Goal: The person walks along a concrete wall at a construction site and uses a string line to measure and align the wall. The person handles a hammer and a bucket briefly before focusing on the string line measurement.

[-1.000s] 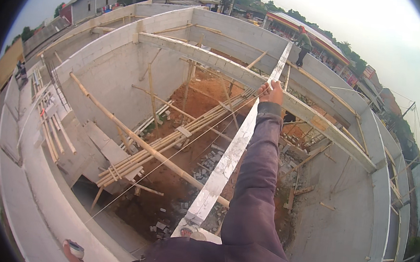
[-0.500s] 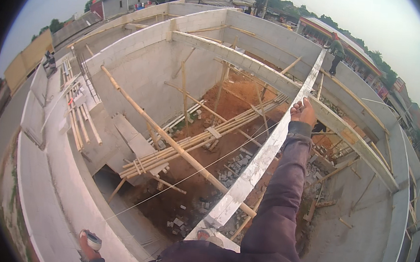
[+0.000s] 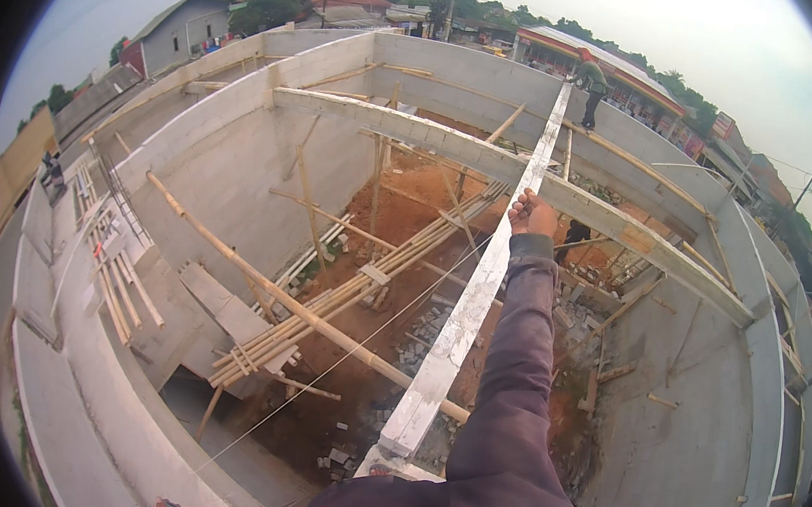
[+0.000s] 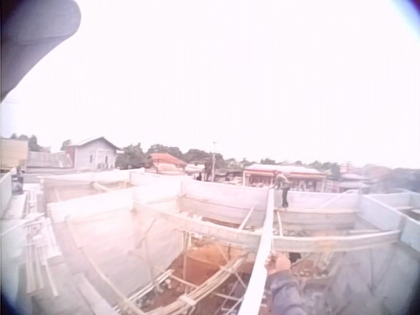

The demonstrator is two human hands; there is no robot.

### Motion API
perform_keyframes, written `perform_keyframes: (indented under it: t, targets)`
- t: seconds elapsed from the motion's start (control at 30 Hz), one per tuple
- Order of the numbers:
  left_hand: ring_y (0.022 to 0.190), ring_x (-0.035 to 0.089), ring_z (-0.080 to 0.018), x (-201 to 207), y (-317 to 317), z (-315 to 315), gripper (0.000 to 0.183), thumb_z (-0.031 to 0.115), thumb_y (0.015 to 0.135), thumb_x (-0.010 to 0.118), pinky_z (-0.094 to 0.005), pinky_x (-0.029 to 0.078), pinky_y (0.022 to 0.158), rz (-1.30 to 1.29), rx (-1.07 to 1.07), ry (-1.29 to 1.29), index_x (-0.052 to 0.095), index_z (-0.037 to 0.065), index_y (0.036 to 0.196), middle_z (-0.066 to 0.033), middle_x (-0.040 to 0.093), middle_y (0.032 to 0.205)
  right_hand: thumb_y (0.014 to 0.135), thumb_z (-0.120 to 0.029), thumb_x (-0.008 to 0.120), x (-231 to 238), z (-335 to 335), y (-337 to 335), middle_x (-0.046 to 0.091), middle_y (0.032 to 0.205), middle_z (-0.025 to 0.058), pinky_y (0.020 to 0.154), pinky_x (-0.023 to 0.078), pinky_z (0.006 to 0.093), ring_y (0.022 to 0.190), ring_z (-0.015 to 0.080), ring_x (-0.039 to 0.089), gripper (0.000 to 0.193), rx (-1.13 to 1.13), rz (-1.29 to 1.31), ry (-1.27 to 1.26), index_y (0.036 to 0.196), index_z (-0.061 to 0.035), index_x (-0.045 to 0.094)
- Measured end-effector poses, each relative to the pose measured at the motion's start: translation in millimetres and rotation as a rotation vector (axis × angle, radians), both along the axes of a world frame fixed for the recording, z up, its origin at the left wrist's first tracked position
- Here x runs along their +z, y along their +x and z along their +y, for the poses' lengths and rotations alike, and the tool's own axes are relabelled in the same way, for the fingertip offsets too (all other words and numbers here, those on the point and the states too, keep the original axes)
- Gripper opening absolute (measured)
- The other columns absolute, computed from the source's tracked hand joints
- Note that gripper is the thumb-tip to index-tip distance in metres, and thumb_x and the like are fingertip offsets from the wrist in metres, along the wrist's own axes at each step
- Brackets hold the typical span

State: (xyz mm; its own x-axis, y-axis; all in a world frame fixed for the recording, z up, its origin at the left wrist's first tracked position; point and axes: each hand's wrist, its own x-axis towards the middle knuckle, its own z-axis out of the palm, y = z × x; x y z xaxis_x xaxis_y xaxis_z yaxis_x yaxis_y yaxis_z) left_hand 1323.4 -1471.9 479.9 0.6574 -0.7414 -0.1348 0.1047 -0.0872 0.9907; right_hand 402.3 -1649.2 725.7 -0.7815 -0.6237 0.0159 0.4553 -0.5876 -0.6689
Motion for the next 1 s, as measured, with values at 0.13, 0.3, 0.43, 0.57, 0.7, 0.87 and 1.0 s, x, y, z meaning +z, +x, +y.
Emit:
perform_keyframes:
  t: [0.13,0.3,0.43,0.57,0.7,0.87,1.0]
  targets:
    - [0.100,0.058,-0.0238,-12.4,1.4,2.7,0.040,0.029,0.089,0.058,-0.0379,0.047,0.089,-0.111,0.018,0.044,0.059,0.003,0.120,-0.0119,0.061,0.109,0.091,-0.013,0.053,1.8,-0.1,-4.9,0.057,0.078,0.0026,0.054,0.047,0.0281,0.061,0.0135,0.052,0.022,-0.026,0.033,0.039,0.110,-0.0019,0.056]
    - [0.104,0.058,-0.0253,-34.9,11.3,10.3,0.040,0.026,0.090,0.056,-0.0386,0.046,0.093,-0.426,-0.006,0.145,0.059,0.002,0.121,-0.0142,0.061,0.113,0.091,-0.013,0.053,1.9,1.0,-9.6,0.057,0.078,0.0018,0.054,0.047,0.0279,0.061,0.0131,0.052,0.022,-0.030,0.041,0.062,0.110,-0.0024,0.057]
    - [0.108,0.059,-0.0264,-53.1,20.9,17.1,0.039,0.024,0.091,0.055,-0.0392,0.046,0.097,-0.780,-0.053,0.226,0.060,0.000,0.122,-0.0160,0.062,0.116,0.091,-0.013,0.053,4.3,3.5,-11.9,0.056,0.077,0.0025,0.054,0.047,0.0279,0.061,0.0132,0.052,0.023,-0.038,0.056,0.076,0.111,-0.0018,0.056]
    - [0.111,0.059,-0.0276,-67.1,29.2,21.6,0.039,0.022,0.092,0.054,-0.0397,0.045,0.100,-1.083,-0.112,0.243,0.060,-0.001,0.123,-0.0179,0.062,0.119,0.091,-0.012,0.053,5.4,6.7,-12.6,0.056,0.077,0.0035,0.053,0.046,0.0281,0.061,0.0135,0.052,0.024,-0.052,0.039,0.061,0.112,-0.0010,0.056]
    - [0.112,0.059,-0.0281,-75.4,32.0,23.5,0.040,0.023,0.091,0.056,-0.0401,0.046,0.100,-1.153,-0.127,0.331,0.063,-0.001,0.121,-0.0195,0.063,0.120,0.091,-0.011,0.054,4.3,9.2,-13.3,0.056,0.077,0.0037,0.053,0.046,0.0285,0.060,0.0140,0.052,0.023,-0.065,0.014,0.062,0.112,-0.0009,0.056]
    - [0.106,0.059,-0.0294,-75.6,24.7,21.8,0.035,0.025,0.089,0.059,-0.0419,0.053,0.088,-1.053,-0.090,0.324,0.066,0.002,0.115,-0.0181,0.063,0.114,0.091,-0.011,0.054,1.6,8.3,-14.1,0.057,0.077,0.0041,0.052,0.047,0.0290,0.060,0.0145,0.053,0.023,-0.071,0.026,0.081,0.112,-0.0010,0.056]
    - [0.103,0.059,-0.0296,-66.9,8.7,17.6,0.032,0.024,0.088,0.059,-0.0416,0.055,0.082,-0.315,0.035,0.165,0.067,0.003,0.111,-0.0170,0.062,0.113,0.092,-0.010,0.053,-2.6,4.1,-15.5,0.057,0.079,0.0045,0.052,0.047,0.0293,0.061,0.0147,0.054,0.024,-0.084,0.012,0.099,0.113,-0.0008,0.056]
